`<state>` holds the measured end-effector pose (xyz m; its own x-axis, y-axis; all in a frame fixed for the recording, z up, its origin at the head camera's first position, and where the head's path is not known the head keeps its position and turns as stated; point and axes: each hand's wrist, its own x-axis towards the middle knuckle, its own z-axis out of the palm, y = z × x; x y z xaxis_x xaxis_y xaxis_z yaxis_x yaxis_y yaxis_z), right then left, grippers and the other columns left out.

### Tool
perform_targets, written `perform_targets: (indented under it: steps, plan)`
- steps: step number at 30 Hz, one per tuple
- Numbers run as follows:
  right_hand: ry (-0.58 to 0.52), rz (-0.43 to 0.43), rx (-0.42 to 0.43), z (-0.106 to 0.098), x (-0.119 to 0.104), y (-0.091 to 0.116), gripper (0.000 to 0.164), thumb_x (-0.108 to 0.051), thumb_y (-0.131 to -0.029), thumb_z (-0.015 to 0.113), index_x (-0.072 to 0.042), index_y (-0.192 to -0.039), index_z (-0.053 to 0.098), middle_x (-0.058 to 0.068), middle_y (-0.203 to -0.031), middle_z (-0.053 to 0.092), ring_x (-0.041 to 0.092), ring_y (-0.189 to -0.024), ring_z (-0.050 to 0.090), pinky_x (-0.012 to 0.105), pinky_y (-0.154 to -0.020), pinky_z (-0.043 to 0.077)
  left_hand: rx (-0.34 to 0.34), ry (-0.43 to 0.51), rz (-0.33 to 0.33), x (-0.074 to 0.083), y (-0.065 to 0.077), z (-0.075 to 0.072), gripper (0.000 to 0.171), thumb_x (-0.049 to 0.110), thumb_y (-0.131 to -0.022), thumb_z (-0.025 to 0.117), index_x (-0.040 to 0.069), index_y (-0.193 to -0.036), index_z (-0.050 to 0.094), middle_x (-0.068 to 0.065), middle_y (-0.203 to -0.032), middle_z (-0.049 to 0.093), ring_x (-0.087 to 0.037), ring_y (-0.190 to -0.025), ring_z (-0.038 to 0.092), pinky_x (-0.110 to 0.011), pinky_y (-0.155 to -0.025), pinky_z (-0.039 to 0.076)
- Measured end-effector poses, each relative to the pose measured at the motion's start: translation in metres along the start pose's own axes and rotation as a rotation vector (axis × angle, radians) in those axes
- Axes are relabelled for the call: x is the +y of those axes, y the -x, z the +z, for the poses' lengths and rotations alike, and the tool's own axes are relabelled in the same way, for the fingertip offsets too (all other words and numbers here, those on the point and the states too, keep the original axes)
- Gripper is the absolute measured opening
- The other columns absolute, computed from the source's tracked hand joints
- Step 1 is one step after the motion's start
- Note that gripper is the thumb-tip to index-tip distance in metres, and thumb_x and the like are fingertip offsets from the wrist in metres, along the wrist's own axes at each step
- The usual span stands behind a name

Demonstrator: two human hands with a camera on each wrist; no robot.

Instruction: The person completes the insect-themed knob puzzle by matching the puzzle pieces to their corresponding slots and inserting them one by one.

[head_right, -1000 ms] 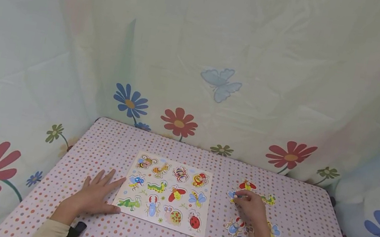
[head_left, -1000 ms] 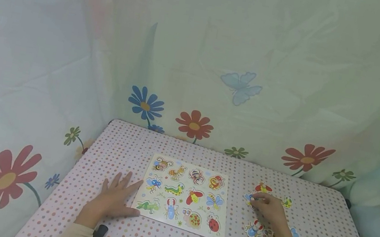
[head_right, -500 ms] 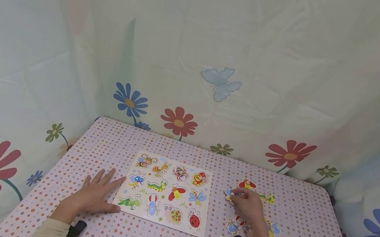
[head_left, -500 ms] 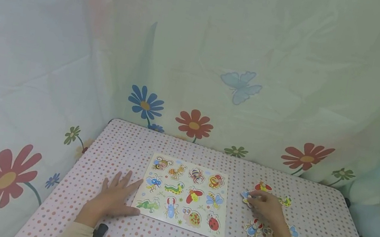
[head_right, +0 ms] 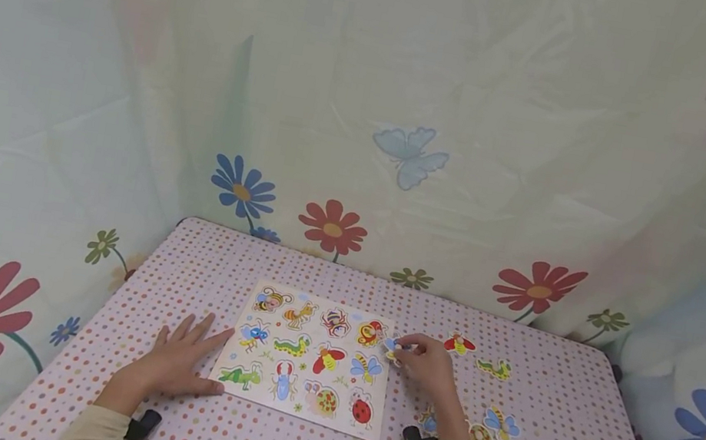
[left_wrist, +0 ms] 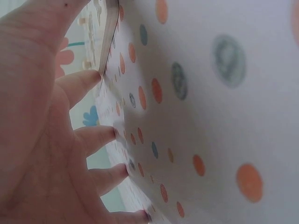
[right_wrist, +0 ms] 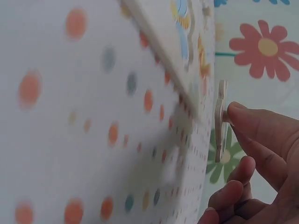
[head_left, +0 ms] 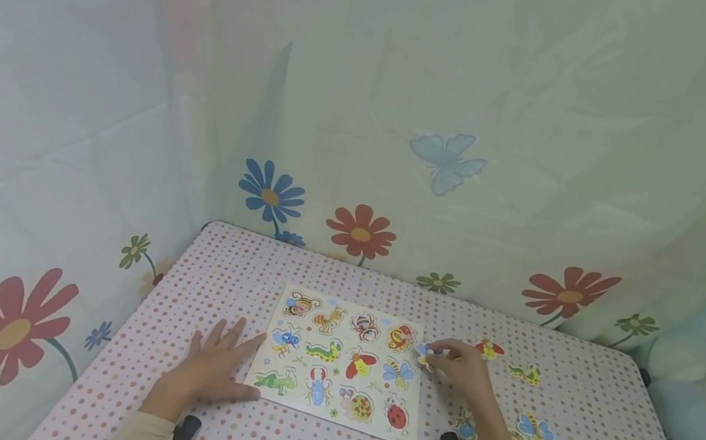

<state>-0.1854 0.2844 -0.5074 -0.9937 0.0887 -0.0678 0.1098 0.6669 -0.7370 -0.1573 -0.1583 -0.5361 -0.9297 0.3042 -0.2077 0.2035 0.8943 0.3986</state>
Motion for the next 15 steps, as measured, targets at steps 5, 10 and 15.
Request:
perform_targets:
  steps: [5,10,15]
  plan:
    - [-0.033,-0.020,-0.009,0.018,-0.019,-0.005,0.019,-0.015,-0.088,0.076,-0.005,-0.104,0.074,0.008,-0.087,0.061,0.022,-0.073,0.051,0.032,-0.058,0.043,-0.001,-0.003,-0.004,0.000,0.000,0.000,0.101,0.069,-0.072,0.075,0.028,-0.156,0.037,-0.015,-0.166,0.013,-0.048,-0.148,0.003,-0.074,-0.111,0.000]
    - [-0.050,-0.052,-0.026,0.038,-0.035,-0.012,0.015,-0.014,-0.087,0.078,-0.008,-0.101,0.076,0.006,-0.086,0.059,0.021,-0.074,0.050,0.032,-0.058,0.043,-0.001,-0.001,-0.006,-0.001,-0.001,0.001,0.100,0.069,-0.072,0.075,0.029,-0.156,0.037,-0.015,-0.166,0.013,-0.047,-0.148,0.003,-0.074,-0.111,-0.001]
    - [-0.073,-0.097,-0.050,0.056,-0.051,-0.015,0.014,-0.013,-0.085,0.079,-0.010,-0.099,0.077,0.005,-0.082,0.058,0.020,-0.070,0.048,0.030,-0.056,0.041,0.001,0.002,-0.007,-0.001,0.000,0.001,0.100,0.069,-0.073,0.075,0.029,-0.156,0.037,-0.015,-0.166,0.013,-0.047,-0.149,0.004,-0.073,-0.111,-0.001]
